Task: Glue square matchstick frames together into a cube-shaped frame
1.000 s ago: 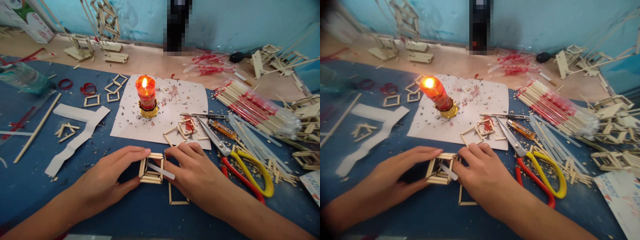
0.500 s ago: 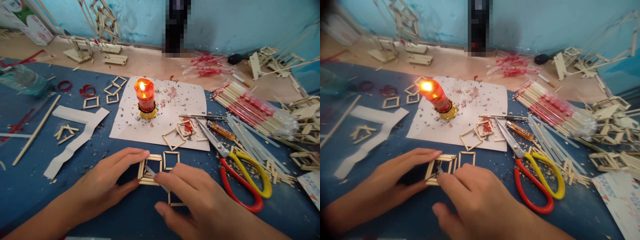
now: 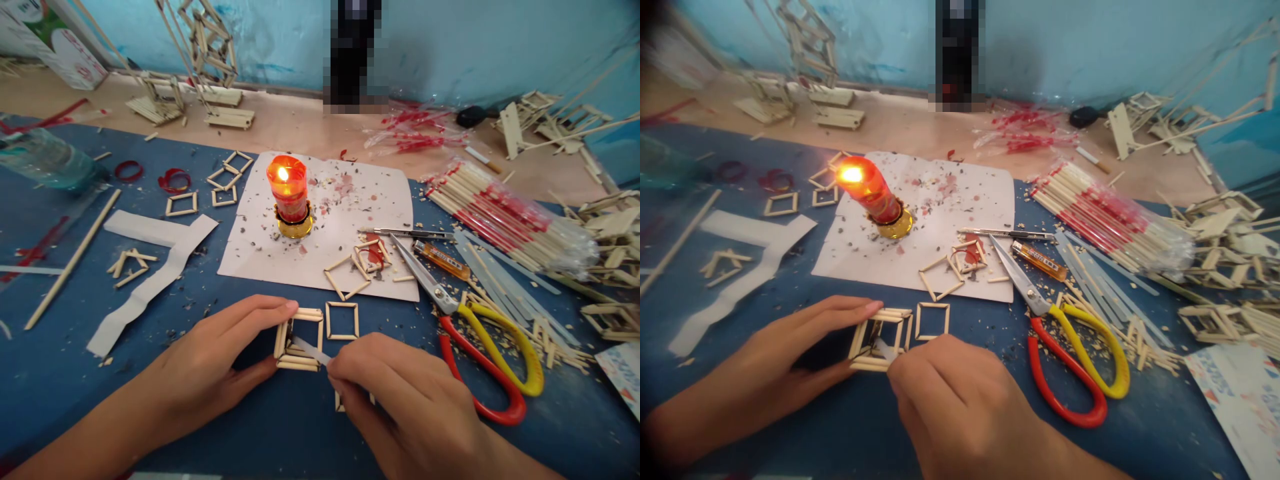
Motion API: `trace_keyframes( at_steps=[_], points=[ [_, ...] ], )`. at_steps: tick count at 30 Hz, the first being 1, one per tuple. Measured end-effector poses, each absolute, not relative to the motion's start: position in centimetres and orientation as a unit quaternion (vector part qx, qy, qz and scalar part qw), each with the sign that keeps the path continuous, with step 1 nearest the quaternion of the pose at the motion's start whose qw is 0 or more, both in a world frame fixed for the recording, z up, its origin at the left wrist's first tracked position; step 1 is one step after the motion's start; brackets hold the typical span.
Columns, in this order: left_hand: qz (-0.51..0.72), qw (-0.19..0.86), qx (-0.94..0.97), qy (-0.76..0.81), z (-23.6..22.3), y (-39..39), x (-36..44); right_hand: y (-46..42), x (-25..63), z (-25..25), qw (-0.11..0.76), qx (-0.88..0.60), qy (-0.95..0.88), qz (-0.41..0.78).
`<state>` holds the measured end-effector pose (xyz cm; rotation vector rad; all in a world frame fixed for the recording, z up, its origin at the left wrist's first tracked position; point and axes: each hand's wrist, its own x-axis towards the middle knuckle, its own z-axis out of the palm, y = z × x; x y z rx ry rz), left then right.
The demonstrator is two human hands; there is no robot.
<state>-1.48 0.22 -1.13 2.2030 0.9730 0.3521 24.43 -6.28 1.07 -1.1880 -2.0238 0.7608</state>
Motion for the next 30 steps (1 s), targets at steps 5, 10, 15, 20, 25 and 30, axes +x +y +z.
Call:
trace_keyframes(
  at_steps=[5,10,15,20,25,30],
  points=[
    [0.146,0.356,0.840,0.384,-1.0,0.2,-1.4,-6.8,25.2,1.5,0.374,-0.498,-0.729,0.284],
    [0.148,0.384,0.815,0.407,-0.6,0.5,-1.2,-6.7,25.7,1.8,0.410,-0.553,-0.668,0.282],
    [0.166,0.460,0.756,0.435,1.0,0.8,-1.0,-5.7,25.9,2.4,0.453,-0.575,-0.598,0.328],
    [0.222,0.518,0.709,0.424,3.7,2.3,-0.9,-2.8,25.2,5.2,0.544,-0.543,-0.546,0.334],
    [0.240,0.498,0.720,0.419,4.5,3.9,-1.3,1.3,24.2,6.9,0.586,-0.490,-0.547,0.342],
    [0.258,0.503,0.704,0.431,4.2,5.0,-1.7,5.1,23.6,5.7,0.619,-0.460,-0.540,0.338]
  ],
)
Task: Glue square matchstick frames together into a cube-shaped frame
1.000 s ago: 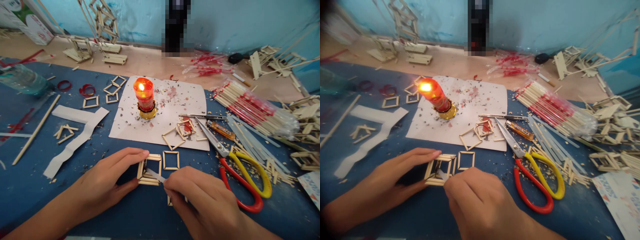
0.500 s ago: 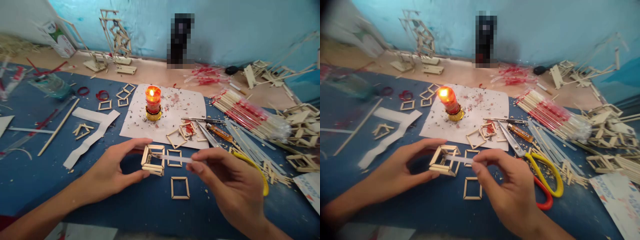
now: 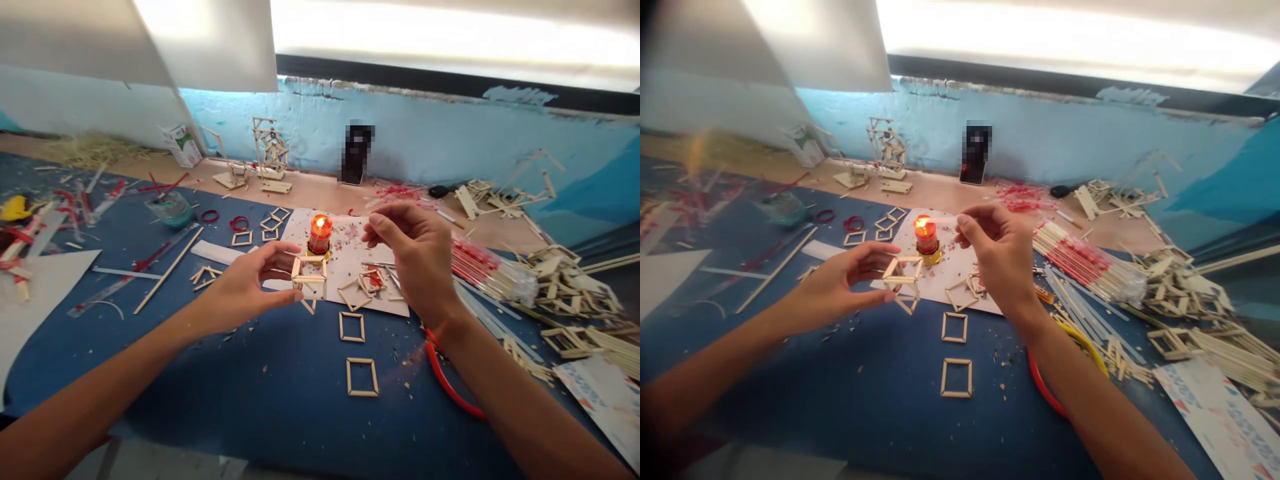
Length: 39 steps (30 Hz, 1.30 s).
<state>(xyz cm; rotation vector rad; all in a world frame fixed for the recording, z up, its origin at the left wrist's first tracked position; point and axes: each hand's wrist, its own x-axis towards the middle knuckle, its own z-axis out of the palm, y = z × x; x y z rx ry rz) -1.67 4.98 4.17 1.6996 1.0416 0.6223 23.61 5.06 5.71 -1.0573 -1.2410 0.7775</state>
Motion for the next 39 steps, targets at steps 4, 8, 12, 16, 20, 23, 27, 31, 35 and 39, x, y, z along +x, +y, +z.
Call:
trace_keyframes(
  at_steps=[4,8,12,16,20,23,27,31,35,39],
  points=[
    [0.266,0.542,0.664,0.440,3.7,6.3,-1.7,7.4,23.5,4.3,0.634,-0.468,-0.511,0.342],
    [0.267,0.560,0.646,0.444,2.8,7.1,-1.4,9.0,23.7,3.2,0.657,-0.488,-0.467,0.334],
    [0.263,0.567,0.643,0.442,2.6,6.3,-1.4,8.4,24.2,3.3,0.676,-0.482,-0.411,0.376],
    [0.274,0.580,0.645,0.415,3.2,4.3,-1.4,4.9,24.4,4.2,0.646,-0.466,-0.355,0.489],
    [0.294,0.571,0.653,0.402,3.3,1.9,-1.1,0.7,24.4,4.0,0.594,-0.458,-0.296,0.591],
    [0.299,0.537,0.677,0.405,2.8,0.4,-0.8,-1.6,24.8,3.1,0.562,-0.456,-0.267,0.636],
    [0.246,0.498,0.702,0.446,1.8,-0.7,-0.7,-2.9,25.9,2.1,0.560,-0.491,-0.277,0.607],
    [0.208,0.466,0.705,0.493,1.1,-0.8,-1.4,-3.1,26.9,1.7,0.550,-0.513,-0.300,0.587],
    [0.188,0.435,0.737,0.482,0.4,-0.1,-2.3,-3.3,27.2,1.3,0.527,-0.523,-0.346,0.573],
    [0.169,0.420,0.767,0.454,-0.1,0.6,-2.9,-3.6,26.9,0.9,0.481,-0.529,-0.404,0.570]
  ],
)
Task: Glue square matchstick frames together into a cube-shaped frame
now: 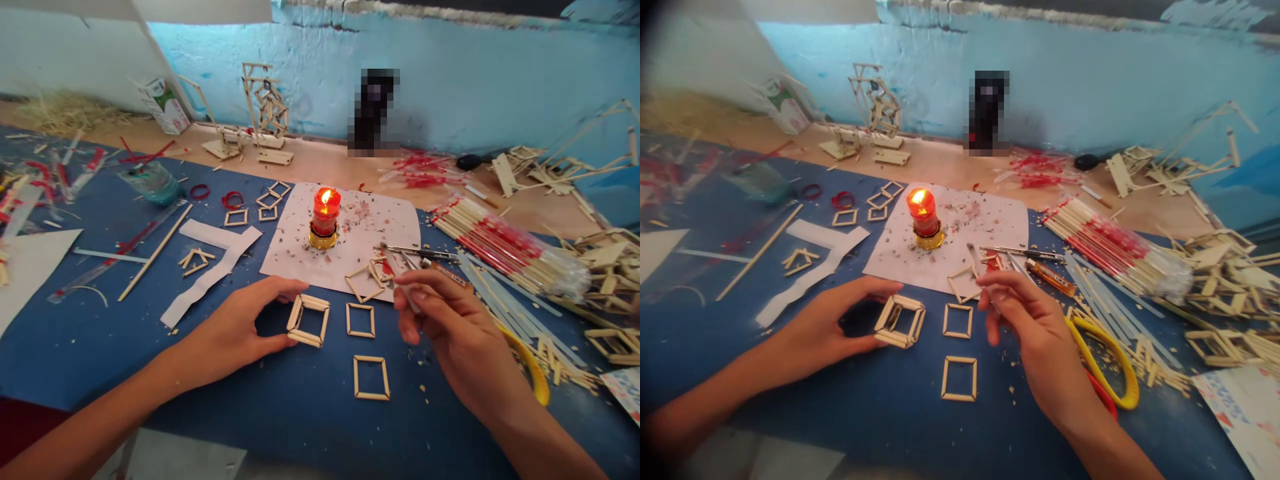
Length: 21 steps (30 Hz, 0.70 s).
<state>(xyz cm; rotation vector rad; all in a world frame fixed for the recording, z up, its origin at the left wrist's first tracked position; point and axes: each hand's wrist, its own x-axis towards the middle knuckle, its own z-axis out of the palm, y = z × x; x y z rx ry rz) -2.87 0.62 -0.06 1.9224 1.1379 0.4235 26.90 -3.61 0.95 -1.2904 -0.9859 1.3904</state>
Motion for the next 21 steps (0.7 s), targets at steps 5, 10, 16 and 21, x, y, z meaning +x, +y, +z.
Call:
trace_keyframes(
  at_steps=[5,10,16,21],
  points=[
    [0.117,0.406,0.801,0.424,0.7,1.3,-3.1,-4.6,25.8,1.5,0.370,-0.547,-0.558,0.502],
    [0.086,0.433,0.806,0.395,1.1,2.0,-3.0,-6.0,23.9,1.3,0.302,-0.534,-0.700,0.365],
    [0.095,0.471,0.780,0.402,0.2,2.1,-2.8,-5.9,22.3,-0.3,0.278,-0.513,-0.760,0.286],
    [0.108,0.469,0.774,0.411,0.2,1.8,-2.7,-5.5,22.1,-0.9,0.270,-0.494,-0.777,0.282]
  ],
)
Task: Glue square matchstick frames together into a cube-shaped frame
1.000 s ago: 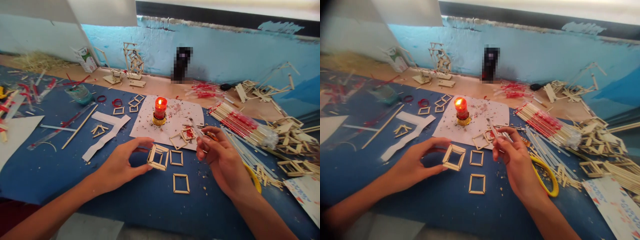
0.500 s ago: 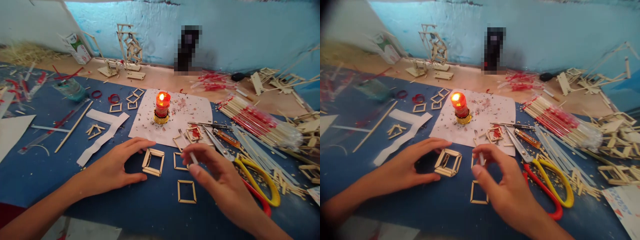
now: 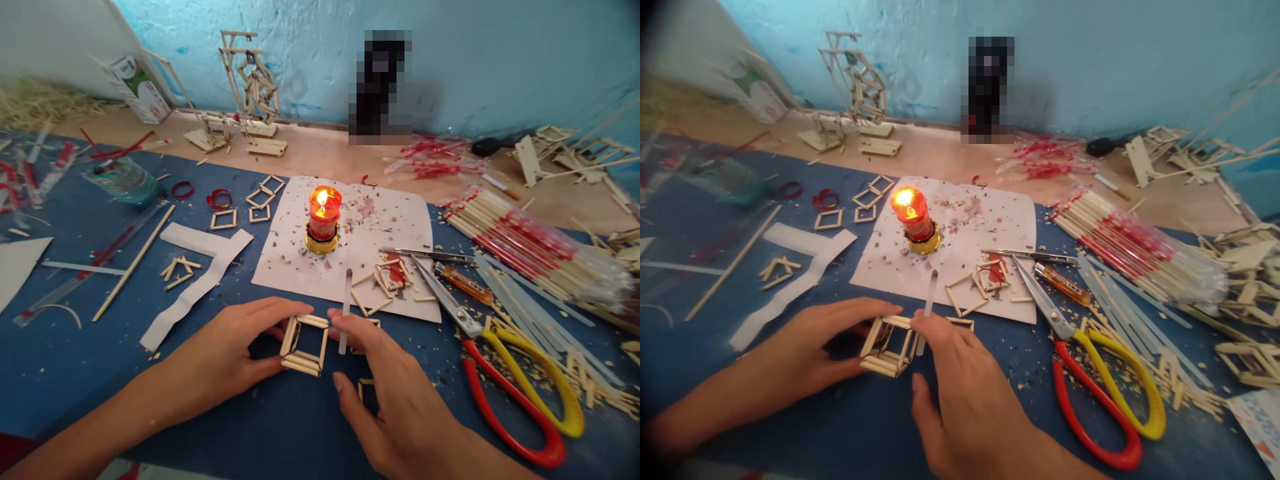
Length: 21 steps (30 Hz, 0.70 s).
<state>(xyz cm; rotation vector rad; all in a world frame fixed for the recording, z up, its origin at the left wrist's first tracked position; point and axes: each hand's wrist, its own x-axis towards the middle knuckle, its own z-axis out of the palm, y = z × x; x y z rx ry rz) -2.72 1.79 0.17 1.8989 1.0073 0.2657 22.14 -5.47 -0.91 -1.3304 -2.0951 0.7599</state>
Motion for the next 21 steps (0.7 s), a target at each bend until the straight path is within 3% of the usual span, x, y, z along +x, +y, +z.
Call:
trace_keyframes(
  at_steps=[12,21],
  points=[
    [0.163,0.530,0.718,0.421,-0.3,0.7,-0.8,-5.5,22.9,-1.2,0.252,-0.475,-0.822,0.187],
    [0.164,0.452,0.767,0.425,-0.6,0.2,-0.6,-5.1,23.7,-1.0,0.255,-0.473,-0.826,0.171]
  ],
)
